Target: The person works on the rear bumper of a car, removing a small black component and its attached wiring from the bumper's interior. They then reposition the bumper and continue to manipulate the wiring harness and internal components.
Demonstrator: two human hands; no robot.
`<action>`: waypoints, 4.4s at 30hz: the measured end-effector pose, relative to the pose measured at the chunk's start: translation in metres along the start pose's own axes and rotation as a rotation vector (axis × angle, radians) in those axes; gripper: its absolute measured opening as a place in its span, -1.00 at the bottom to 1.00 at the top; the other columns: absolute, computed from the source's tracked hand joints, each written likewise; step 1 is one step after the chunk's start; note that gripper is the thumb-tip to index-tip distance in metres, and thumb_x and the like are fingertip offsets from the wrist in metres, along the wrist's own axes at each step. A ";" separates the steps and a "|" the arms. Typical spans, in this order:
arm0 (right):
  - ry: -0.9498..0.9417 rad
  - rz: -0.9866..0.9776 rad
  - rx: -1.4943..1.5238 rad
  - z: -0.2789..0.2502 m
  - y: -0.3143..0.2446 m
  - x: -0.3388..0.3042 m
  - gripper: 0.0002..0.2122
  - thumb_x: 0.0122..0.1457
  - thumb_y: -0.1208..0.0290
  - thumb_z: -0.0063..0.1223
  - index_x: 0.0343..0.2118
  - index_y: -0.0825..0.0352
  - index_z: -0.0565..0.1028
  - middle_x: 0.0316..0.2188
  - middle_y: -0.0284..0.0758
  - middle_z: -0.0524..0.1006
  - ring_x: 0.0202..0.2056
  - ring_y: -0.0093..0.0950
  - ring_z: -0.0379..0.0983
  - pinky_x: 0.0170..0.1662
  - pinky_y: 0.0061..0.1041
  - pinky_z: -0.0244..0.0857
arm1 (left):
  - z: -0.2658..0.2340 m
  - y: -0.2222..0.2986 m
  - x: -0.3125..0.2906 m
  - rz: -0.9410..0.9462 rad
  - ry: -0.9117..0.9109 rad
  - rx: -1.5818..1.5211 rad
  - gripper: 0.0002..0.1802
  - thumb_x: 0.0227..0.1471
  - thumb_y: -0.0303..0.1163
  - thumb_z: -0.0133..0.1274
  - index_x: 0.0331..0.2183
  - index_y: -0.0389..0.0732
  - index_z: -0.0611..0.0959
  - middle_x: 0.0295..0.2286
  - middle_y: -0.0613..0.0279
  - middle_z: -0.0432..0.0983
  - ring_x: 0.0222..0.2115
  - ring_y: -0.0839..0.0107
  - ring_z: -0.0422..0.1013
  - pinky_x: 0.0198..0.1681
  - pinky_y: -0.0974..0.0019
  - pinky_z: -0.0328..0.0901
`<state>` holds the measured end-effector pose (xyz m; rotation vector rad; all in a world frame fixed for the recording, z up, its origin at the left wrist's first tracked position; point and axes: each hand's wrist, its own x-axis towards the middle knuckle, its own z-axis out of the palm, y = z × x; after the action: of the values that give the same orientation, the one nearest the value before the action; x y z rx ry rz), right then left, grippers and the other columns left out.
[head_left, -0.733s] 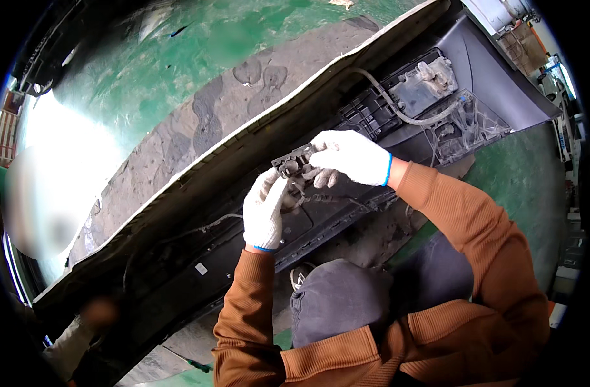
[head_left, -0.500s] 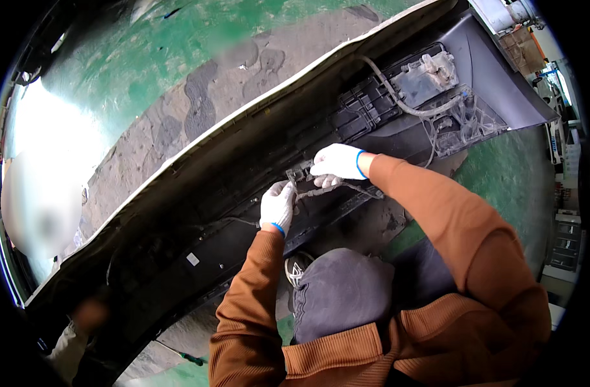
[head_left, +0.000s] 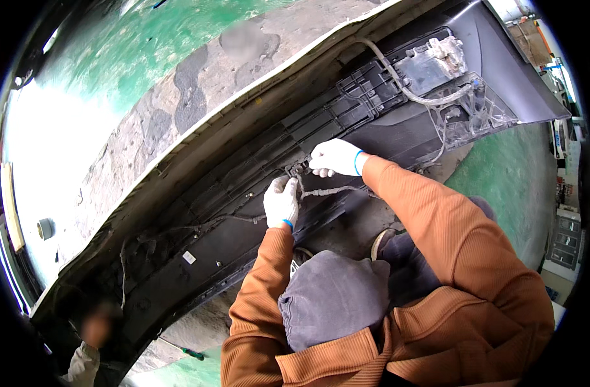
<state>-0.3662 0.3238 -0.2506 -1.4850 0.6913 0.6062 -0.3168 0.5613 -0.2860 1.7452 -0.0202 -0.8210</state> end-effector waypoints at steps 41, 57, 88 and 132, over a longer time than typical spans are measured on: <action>0.192 0.016 -0.184 -0.006 -0.039 0.023 -0.67 0.35 0.16 0.18 -0.29 0.41 0.66 -0.48 -0.24 0.68 -0.50 -0.45 0.60 -0.36 -0.38 0.49 | 0.011 0.022 0.039 -0.121 -0.051 0.168 -0.56 0.38 -0.13 0.03 -0.05 -0.33 0.72 -0.34 0.09 0.71 -0.42 0.29 0.60 -0.40 0.22 0.47; 0.029 0.107 0.067 -0.027 -0.025 0.032 -0.72 0.38 0.22 0.17 -0.13 0.41 0.62 -0.34 -0.16 0.70 -0.48 -0.44 0.60 -0.43 -0.45 0.46 | -0.003 0.055 0.041 -0.310 -0.193 -0.063 -0.49 0.46 -0.02 -0.04 -0.02 -0.29 0.73 -0.33 0.08 0.73 -0.49 0.42 0.50 -0.41 0.28 0.41; 0.105 0.026 -0.114 -0.019 -0.030 0.028 -0.72 0.36 0.22 0.15 -0.26 0.40 0.63 -0.47 -0.27 0.68 -0.51 -0.53 0.56 -0.41 -0.48 0.45 | 0.010 0.029 0.040 -0.319 -0.122 -0.393 -0.60 0.46 -0.02 0.01 -0.05 -0.13 0.73 -0.36 0.22 0.72 -0.55 0.52 0.47 -0.39 0.41 0.37; 0.060 0.023 -0.348 -0.023 -0.030 0.035 -0.79 0.33 0.31 0.19 -0.25 0.40 0.60 -0.45 -0.27 0.69 -0.49 -0.49 0.59 -0.36 -0.41 0.49 | 0.008 0.021 0.047 -0.355 -0.146 -0.365 -0.55 0.47 -0.03 0.02 -0.03 -0.19 0.76 -0.42 0.23 0.67 -0.50 0.51 0.50 -0.36 0.39 0.42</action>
<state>-0.3209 0.2989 -0.2554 -1.8253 0.6732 0.7283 -0.2778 0.5281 -0.2932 1.3582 0.3306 -1.1322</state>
